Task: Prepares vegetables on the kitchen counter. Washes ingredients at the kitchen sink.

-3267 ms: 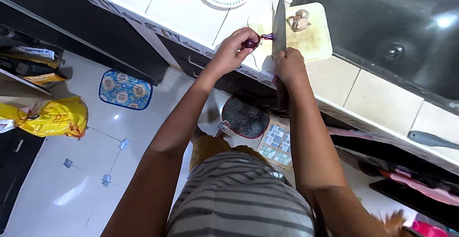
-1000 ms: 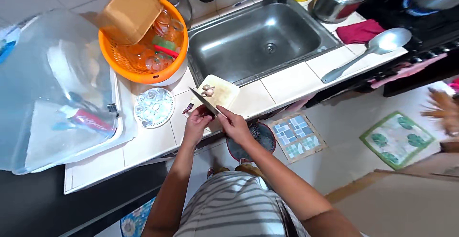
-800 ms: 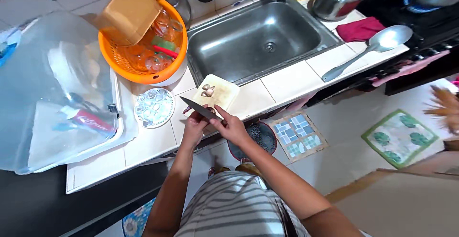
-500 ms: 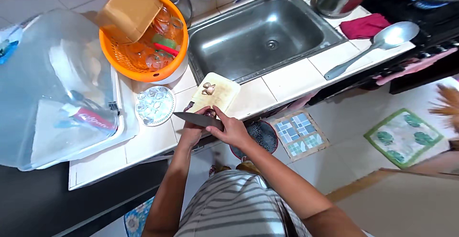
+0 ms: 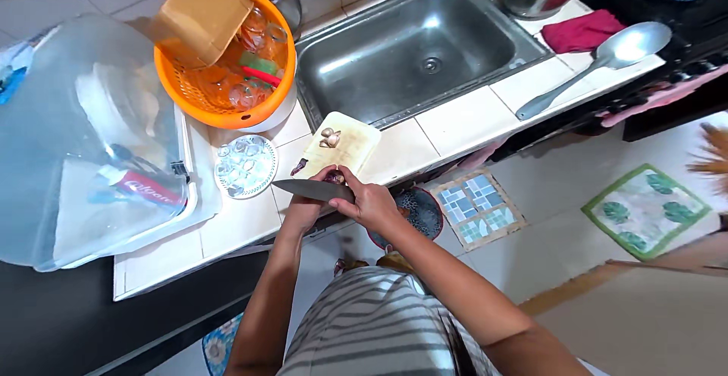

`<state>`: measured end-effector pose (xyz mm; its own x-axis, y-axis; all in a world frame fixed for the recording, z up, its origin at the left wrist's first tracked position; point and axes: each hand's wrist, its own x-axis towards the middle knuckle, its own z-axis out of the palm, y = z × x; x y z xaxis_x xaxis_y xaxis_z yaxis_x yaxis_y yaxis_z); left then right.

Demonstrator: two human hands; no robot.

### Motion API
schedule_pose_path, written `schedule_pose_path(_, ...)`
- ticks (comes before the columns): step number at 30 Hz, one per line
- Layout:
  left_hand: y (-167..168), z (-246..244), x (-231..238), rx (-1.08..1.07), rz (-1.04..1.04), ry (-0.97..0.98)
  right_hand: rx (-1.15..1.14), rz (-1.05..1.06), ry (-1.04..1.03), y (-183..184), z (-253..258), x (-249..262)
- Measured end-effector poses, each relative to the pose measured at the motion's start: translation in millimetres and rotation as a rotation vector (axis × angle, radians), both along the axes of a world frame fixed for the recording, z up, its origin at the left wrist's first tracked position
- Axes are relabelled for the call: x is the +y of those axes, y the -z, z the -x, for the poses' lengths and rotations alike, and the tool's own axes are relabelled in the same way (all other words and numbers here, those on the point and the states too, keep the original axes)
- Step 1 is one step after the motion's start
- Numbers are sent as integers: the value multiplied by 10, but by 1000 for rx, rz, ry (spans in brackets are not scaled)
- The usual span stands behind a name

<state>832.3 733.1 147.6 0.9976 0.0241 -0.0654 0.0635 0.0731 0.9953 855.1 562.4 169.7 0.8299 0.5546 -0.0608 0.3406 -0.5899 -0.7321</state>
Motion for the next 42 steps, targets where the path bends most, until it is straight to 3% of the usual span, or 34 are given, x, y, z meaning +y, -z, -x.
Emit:
schedule_pose_path(7,-24,4,82,-12,3,59,-86,-37,-60,61,-34,-31)
schedule_pose_path(12,17,22,-42,-46,70,-50,40,-49,-71,44,-78,-36)
schedule_pose_path(17,80,55,-128,-100,-37,-100,146,-93,-54,54,-91,-36)
schedule_pose_path(26,63,104,-248,-203,-159,-217,112,-138,-2,50,-58,-2)
schedule_pose_path(42,169,173,-315,-413,-154,-333,97,-238,68,18,24,108)
